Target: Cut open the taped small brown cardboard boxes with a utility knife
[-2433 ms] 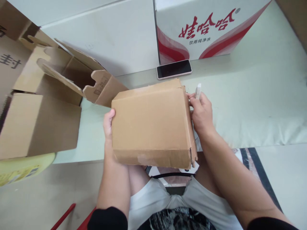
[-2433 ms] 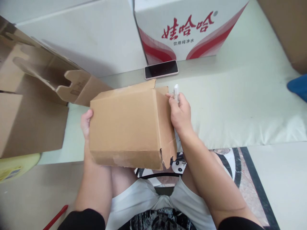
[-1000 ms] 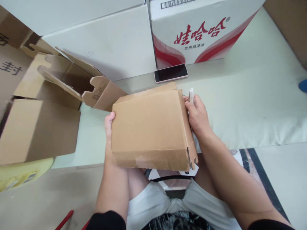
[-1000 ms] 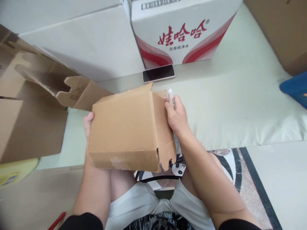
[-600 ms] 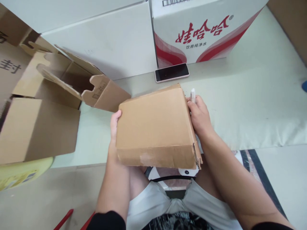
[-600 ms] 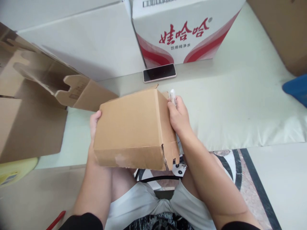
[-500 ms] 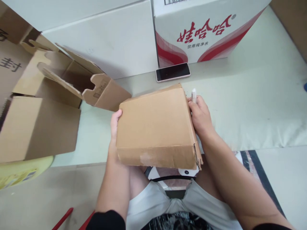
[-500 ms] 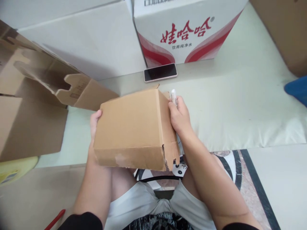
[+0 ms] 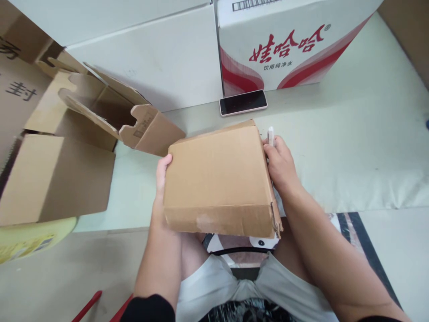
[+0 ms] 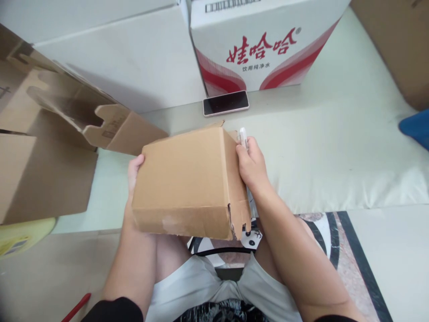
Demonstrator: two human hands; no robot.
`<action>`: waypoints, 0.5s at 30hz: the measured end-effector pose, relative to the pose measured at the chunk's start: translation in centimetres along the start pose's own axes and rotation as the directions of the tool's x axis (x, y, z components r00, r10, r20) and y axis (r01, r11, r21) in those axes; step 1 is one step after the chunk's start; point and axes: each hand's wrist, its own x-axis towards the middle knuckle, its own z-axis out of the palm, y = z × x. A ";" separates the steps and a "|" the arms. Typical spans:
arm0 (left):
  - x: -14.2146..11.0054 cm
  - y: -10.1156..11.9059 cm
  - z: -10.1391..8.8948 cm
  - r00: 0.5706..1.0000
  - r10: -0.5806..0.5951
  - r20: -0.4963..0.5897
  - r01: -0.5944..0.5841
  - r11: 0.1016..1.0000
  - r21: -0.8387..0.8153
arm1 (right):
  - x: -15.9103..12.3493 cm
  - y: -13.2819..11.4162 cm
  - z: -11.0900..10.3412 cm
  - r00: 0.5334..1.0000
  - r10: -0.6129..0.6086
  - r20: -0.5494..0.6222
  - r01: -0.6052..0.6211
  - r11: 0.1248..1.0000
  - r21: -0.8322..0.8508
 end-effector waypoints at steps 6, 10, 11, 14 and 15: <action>-0.2 0.0 0.1 0.999 -0.027 0.033 0.027 0.999 -0.023 | 0.1 0.4 -0.1 1.000 -0.012 -0.011 0.012 1.000 0.004; -0.1 0.0 -0.1 0.999 -0.036 0.036 0.036 0.999 -0.008 | 0.2 0.5 0.0 1.000 -0.010 -0.010 0.010 1.000 0.015; -0.1 -0.1 -0.1 0.999 -0.039 0.034 0.039 0.999 -0.008 | 0.2 0.5 0.0 1.000 -0.009 -0.007 0.009 1.000 0.013; 0.1 -0.1 -0.3 0.998 -0.043 0.043 0.044 0.999 -0.014 | 0.2 0.5 0.0 1.000 -0.010 0.001 0.010 1.000 -0.001; 0.1 -0.2 -0.4 0.998 -0.043 0.047 0.043 0.999 -0.016 | 0.2 0.5 0.0 1.000 -0.011 0.003 0.011 1.000 -0.005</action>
